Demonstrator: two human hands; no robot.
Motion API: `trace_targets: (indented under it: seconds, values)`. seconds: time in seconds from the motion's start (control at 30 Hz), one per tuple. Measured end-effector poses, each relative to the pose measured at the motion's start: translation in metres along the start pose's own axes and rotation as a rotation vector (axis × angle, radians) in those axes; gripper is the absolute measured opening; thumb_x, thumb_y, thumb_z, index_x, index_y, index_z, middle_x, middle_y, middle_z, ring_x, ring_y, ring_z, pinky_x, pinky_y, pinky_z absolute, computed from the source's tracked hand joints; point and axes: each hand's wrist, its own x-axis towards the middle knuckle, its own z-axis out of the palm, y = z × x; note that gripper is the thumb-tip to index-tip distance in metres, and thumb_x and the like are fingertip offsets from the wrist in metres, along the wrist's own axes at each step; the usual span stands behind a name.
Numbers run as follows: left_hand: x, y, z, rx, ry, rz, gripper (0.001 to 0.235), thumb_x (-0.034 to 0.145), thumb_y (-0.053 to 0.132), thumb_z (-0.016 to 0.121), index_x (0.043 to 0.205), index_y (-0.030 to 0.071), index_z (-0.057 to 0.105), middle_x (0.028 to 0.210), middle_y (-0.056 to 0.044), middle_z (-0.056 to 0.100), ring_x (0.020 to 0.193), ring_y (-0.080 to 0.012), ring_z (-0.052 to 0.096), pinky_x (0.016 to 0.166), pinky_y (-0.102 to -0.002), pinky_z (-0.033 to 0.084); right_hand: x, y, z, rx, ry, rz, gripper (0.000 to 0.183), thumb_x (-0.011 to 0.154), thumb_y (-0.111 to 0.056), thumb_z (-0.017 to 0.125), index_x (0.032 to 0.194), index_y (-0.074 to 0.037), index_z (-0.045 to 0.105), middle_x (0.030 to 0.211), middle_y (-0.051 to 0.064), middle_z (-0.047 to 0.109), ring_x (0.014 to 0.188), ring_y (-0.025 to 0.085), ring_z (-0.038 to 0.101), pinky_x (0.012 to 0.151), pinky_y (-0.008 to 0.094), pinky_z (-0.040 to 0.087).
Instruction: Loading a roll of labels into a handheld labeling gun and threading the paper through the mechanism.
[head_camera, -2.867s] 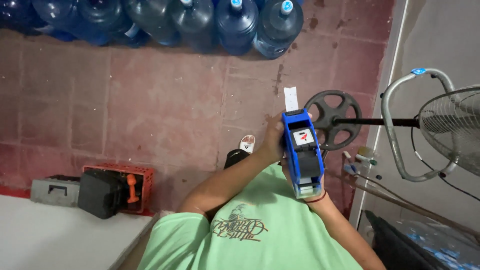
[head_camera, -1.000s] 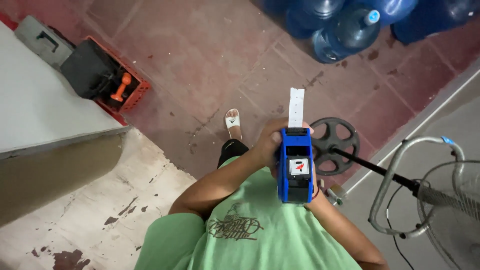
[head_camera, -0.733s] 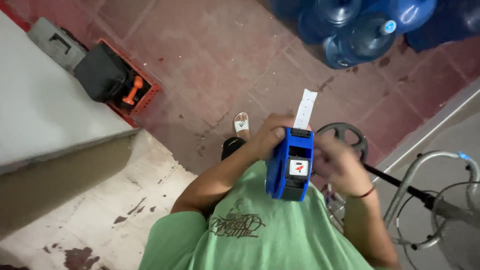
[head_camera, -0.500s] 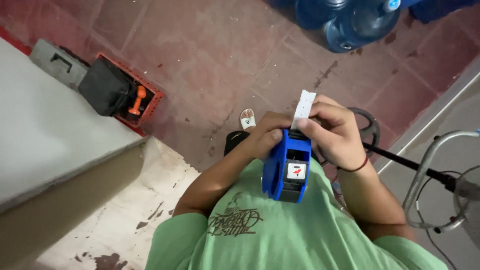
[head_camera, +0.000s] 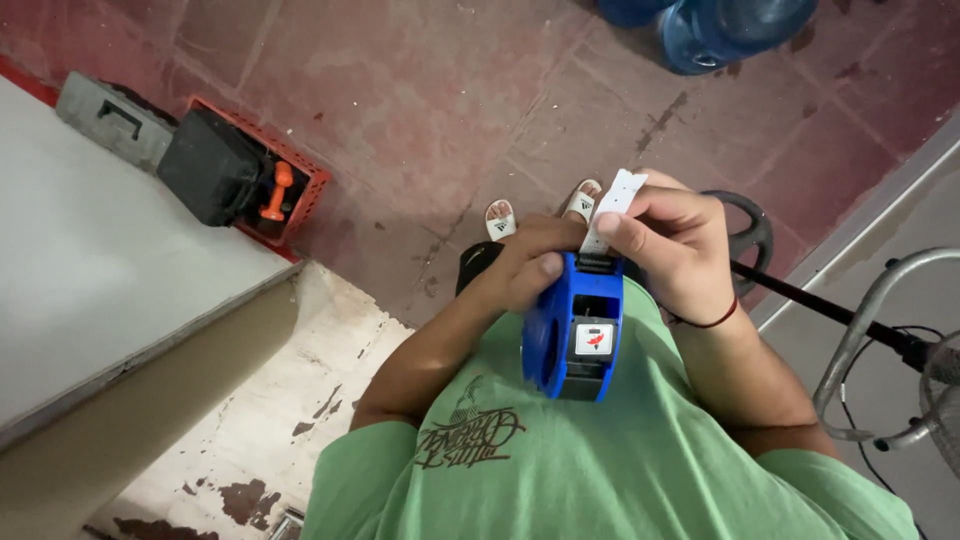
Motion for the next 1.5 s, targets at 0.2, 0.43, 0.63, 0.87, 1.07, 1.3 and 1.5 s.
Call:
trace_targets:
  seconds: [0.2,0.43,0.63,0.87,1.07,1.3,1.5]
  values:
    - [0.032,0.014,0.012,0.011,0.030,0.037,0.050,0.099,0.044,0.042,0.095,0.003,0.070,0.073,-0.009,0.057,0.063,-0.0200,0.057,0.056,-0.034,0.047,0.002,0.011,-0.024,-0.005,0.066,0.033,0.014,0.093,0.000,0.065,0.081,0.007,0.066,0.075,0.013,0.053,0.076,0.017,0.053,0.071,0.034,0.042]
    - [0.034,-0.012,0.002,-0.017,0.142,0.101,0.060,0.102,0.049,0.038,0.108,0.000,0.073,0.086,-0.013,0.068,0.075,-0.0192,0.064,0.065,-0.033,0.054,-0.053,0.092,-0.052,-0.251,-0.326,-0.029,0.037,0.086,-0.011,0.062,0.118,0.009,0.063,0.115,0.031,0.058,0.107,0.049,0.055,0.089,0.056,0.044]
    - [0.048,-0.002,-0.005,-0.064,0.114,0.132,0.051,0.098,0.041,0.043,0.098,-0.002,0.070,0.080,-0.014,0.065,0.067,-0.0212,0.062,0.059,-0.035,0.051,-0.044,0.070,-0.055,-0.296,-0.361,-0.036,0.038,0.082,-0.007,0.067,0.116,0.011,0.063,0.109,0.033,0.058,0.098,0.051,0.057,0.083,0.058,0.046]
    - [0.039,0.020,-0.012,-0.029,-0.051,0.095,0.039,0.096,0.031,0.051,0.088,-0.004,0.066,0.074,-0.019,0.060,0.059,-0.0318,0.059,0.054,-0.041,0.049,-0.018,0.018,-0.003,-0.092,-0.012,-0.041,0.029,0.090,-0.021,0.068,0.102,0.006,0.070,0.106,0.019,0.062,0.090,0.023,0.058,0.075,0.032,0.047]
    - [-0.012,0.001,-0.020,-0.006,-0.068,0.027,0.040,0.094,0.031,0.050,0.098,-0.002,0.073,0.079,-0.015,0.066,0.063,-0.0277,0.063,0.056,-0.040,0.054,-0.022,0.008,0.031,0.020,0.139,0.026,0.018,0.090,-0.005,0.070,0.075,0.003,0.068,0.085,0.015,0.061,0.079,0.019,0.062,0.078,0.035,0.051]
    - [-0.015,0.017,-0.029,-0.007,-0.060,0.045,0.043,0.097,0.033,0.048,0.100,-0.003,0.072,0.082,-0.015,0.064,0.065,-0.0277,0.063,0.058,-0.039,0.054,-0.013,0.002,0.048,0.012,0.126,0.023,0.017,0.091,-0.004,0.071,0.076,0.005,0.069,0.088,0.018,0.064,0.083,0.024,0.066,0.083,0.037,0.052]
    - [-0.016,0.010,-0.038,-0.012,-0.092,0.061,0.043,0.098,0.034,0.047,0.096,-0.002,0.072,0.077,-0.015,0.062,0.060,-0.0280,0.061,0.054,-0.038,0.053,-0.008,0.008,0.055,0.069,0.159,0.064,0.019,0.093,-0.003,0.068,0.076,0.006,0.068,0.086,0.017,0.061,0.082,0.019,0.060,0.082,0.035,0.050]
